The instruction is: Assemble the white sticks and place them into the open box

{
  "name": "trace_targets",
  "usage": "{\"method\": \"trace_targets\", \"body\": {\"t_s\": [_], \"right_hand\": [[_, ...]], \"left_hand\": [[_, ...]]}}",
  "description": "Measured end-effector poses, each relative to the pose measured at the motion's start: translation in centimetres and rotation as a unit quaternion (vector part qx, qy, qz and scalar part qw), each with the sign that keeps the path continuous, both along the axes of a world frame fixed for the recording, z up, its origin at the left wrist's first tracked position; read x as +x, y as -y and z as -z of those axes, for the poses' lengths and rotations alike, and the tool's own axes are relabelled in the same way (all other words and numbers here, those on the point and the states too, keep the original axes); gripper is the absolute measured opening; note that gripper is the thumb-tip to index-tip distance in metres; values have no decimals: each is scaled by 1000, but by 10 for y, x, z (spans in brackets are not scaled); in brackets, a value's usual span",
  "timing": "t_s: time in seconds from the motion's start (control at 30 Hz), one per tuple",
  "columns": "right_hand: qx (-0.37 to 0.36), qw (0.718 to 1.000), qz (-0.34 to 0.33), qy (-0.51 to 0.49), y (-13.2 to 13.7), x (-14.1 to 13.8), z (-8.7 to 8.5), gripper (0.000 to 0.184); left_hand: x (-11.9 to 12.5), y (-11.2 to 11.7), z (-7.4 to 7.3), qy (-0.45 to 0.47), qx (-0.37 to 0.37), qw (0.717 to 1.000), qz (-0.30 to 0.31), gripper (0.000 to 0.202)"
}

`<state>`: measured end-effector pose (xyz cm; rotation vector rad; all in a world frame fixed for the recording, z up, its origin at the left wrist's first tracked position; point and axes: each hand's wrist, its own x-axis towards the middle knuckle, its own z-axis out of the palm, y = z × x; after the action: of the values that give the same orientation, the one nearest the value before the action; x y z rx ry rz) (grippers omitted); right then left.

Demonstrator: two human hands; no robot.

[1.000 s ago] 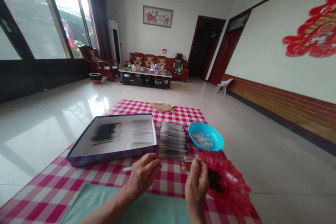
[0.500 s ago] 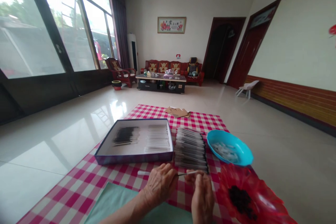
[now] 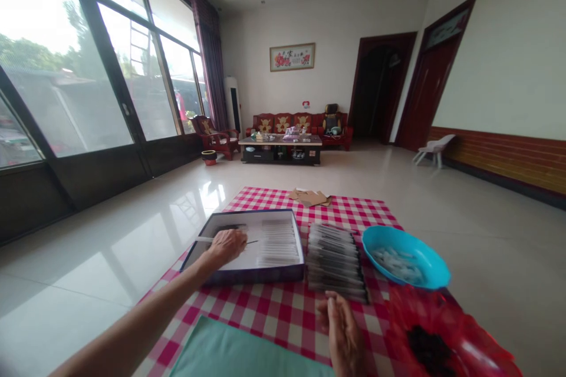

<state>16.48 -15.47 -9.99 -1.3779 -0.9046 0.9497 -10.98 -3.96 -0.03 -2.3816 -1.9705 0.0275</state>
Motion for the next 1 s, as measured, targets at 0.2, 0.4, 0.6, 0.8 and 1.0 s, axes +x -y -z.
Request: {"method": "trace_targets", "body": {"t_s": [0.2, 0.4, 0.6, 0.8, 1.0], "right_hand": [[-12, 1000, -4, -5, -1, -2, 0, 62], [6, 1000, 0, -13, -1, -5, -2, 59], [40, 999, -10, -15, -3, -4, 6, 54], [59, 998, -24, -14, 0, -5, 2, 53], [65, 998, 8, 25, 3, -4, -6, 46]], "left_hand": [[-46, -16, 16, -34, -56, 996, -54, 32], [-26, -2, 5, 11, -5, 1000, -10, 20], [70, 53, 6, 340, 19, 917, 209, 32], [132, 71, 31, 834, -162, 493, 187, 20], [129, 58, 62, 886, -180, 418, 87, 26]]}}
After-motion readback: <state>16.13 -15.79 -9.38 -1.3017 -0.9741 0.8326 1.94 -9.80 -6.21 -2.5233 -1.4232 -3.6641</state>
